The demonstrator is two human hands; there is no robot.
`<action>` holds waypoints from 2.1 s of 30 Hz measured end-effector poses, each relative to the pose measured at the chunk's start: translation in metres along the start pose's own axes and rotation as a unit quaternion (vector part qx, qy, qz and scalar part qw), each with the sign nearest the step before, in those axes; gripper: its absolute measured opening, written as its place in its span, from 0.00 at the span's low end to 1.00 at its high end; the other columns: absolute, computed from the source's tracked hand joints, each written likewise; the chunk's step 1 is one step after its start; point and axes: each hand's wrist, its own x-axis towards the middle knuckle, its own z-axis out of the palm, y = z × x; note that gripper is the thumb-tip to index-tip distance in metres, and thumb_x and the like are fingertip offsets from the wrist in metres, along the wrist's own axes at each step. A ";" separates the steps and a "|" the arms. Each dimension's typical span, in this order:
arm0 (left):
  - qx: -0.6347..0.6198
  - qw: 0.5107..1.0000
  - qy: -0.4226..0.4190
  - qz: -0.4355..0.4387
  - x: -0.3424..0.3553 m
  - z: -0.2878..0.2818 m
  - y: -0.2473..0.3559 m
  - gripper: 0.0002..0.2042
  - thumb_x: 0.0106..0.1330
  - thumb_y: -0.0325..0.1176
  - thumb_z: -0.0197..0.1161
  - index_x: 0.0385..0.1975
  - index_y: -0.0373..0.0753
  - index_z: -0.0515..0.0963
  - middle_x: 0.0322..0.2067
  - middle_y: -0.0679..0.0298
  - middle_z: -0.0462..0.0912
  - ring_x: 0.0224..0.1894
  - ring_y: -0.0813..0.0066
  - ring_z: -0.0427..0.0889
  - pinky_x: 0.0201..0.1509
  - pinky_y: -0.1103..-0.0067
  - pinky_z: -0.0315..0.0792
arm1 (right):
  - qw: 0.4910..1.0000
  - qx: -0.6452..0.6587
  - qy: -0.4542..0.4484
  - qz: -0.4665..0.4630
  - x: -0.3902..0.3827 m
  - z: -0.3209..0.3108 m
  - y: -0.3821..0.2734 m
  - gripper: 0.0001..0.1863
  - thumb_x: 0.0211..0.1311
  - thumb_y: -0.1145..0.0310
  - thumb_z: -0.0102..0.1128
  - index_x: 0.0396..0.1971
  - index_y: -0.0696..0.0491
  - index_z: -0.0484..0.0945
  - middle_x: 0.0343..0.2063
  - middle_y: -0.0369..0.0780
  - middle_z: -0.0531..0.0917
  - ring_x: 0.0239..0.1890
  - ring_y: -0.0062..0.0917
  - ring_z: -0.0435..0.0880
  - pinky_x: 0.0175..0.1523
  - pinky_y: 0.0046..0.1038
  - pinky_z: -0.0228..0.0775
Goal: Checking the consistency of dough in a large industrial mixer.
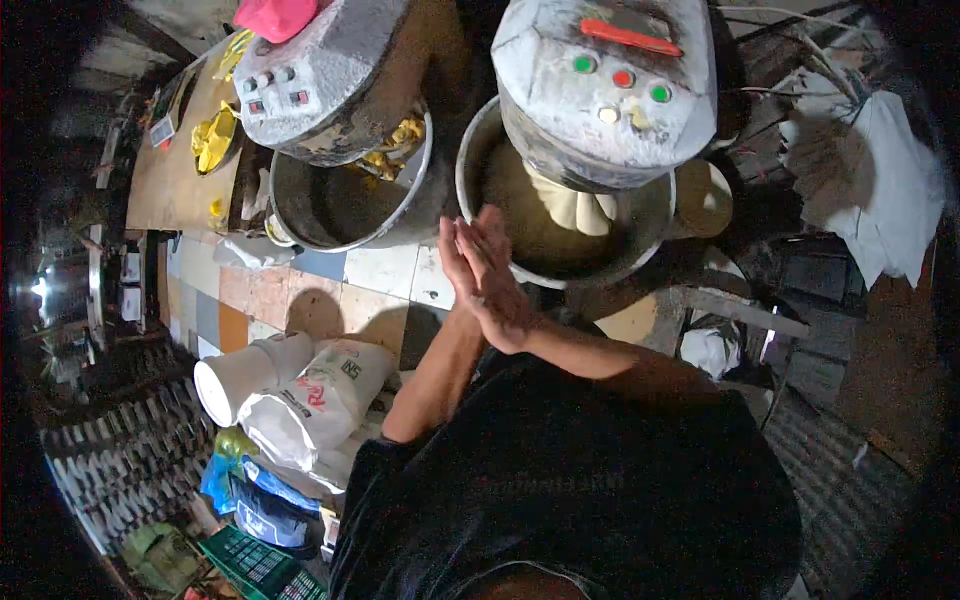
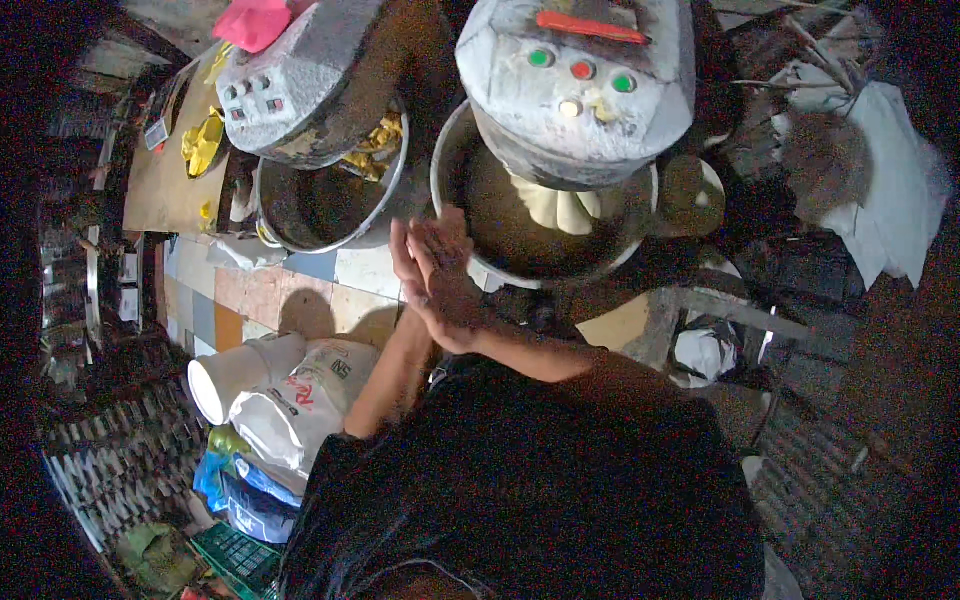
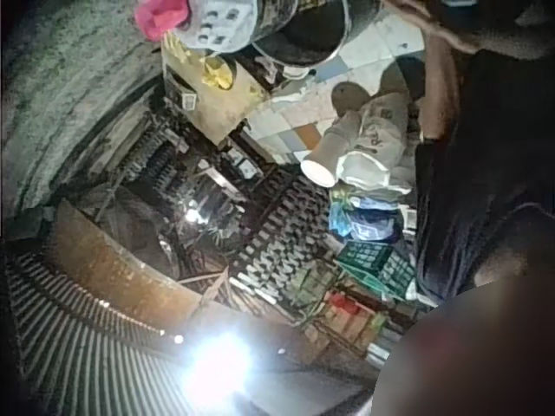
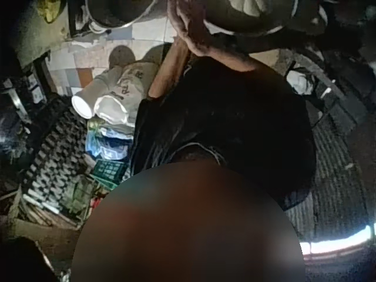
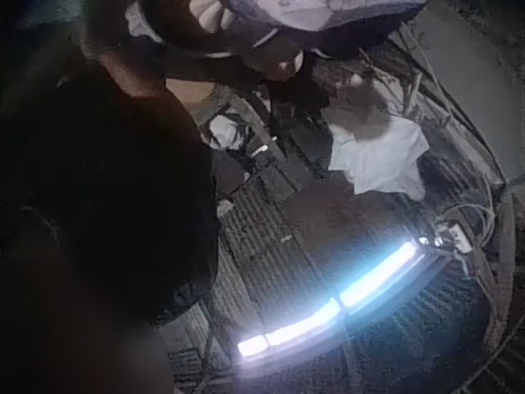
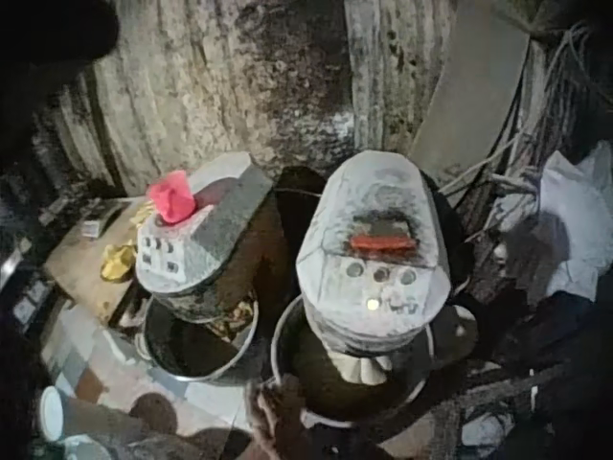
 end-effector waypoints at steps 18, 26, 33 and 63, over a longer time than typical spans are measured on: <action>0.143 0.966 -0.158 -0.149 -0.118 0.070 0.040 0.39 0.62 0.60 0.40 0.62 0.29 0.52 0.59 0.54 0.61 0.63 0.63 0.55 0.67 0.71 0.45 | 0.984 0.089 -0.098 -0.115 0.012 -0.056 0.060 0.27 0.55 0.45 0.46 0.36 0.56 0.77 0.26 0.40 0.79 0.35 0.30 0.80 0.62 0.48 0.51; 0.415 0.850 -0.321 0.050 -0.102 0.075 0.023 0.44 0.63 0.59 0.40 0.65 0.26 0.36 0.68 0.49 0.36 0.70 0.59 0.36 0.70 0.71 0.34 | 0.866 0.455 -0.115 0.173 0.006 -0.030 0.116 0.28 0.63 0.47 0.42 0.44 0.59 0.72 0.34 0.46 0.80 0.38 0.30 0.80 0.45 0.29 0.72; 0.606 0.698 -0.274 0.263 -0.064 0.047 -0.017 0.43 0.62 0.61 0.39 0.65 0.28 0.41 0.67 0.47 0.39 0.70 0.53 0.35 0.68 0.64 0.30 | 0.731 0.578 -0.100 0.348 -0.013 -0.021 0.107 0.38 0.61 0.35 0.33 0.53 0.56 0.61 0.37 0.47 0.79 0.37 0.34 0.80 0.46 0.34 0.73; 0.662 0.692 0.230 -0.176 -0.087 -0.389 -0.094 0.34 0.59 0.47 0.52 0.64 0.37 0.52 0.55 0.48 0.69 0.55 0.52 0.68 0.60 0.58 0.56 | 0.851 0.326 -0.403 0.090 -0.032 -0.020 0.021 0.24 0.63 0.59 0.52 0.56 0.55 0.66 0.47 0.44 0.77 0.48 0.26 0.77 0.55 0.26 0.65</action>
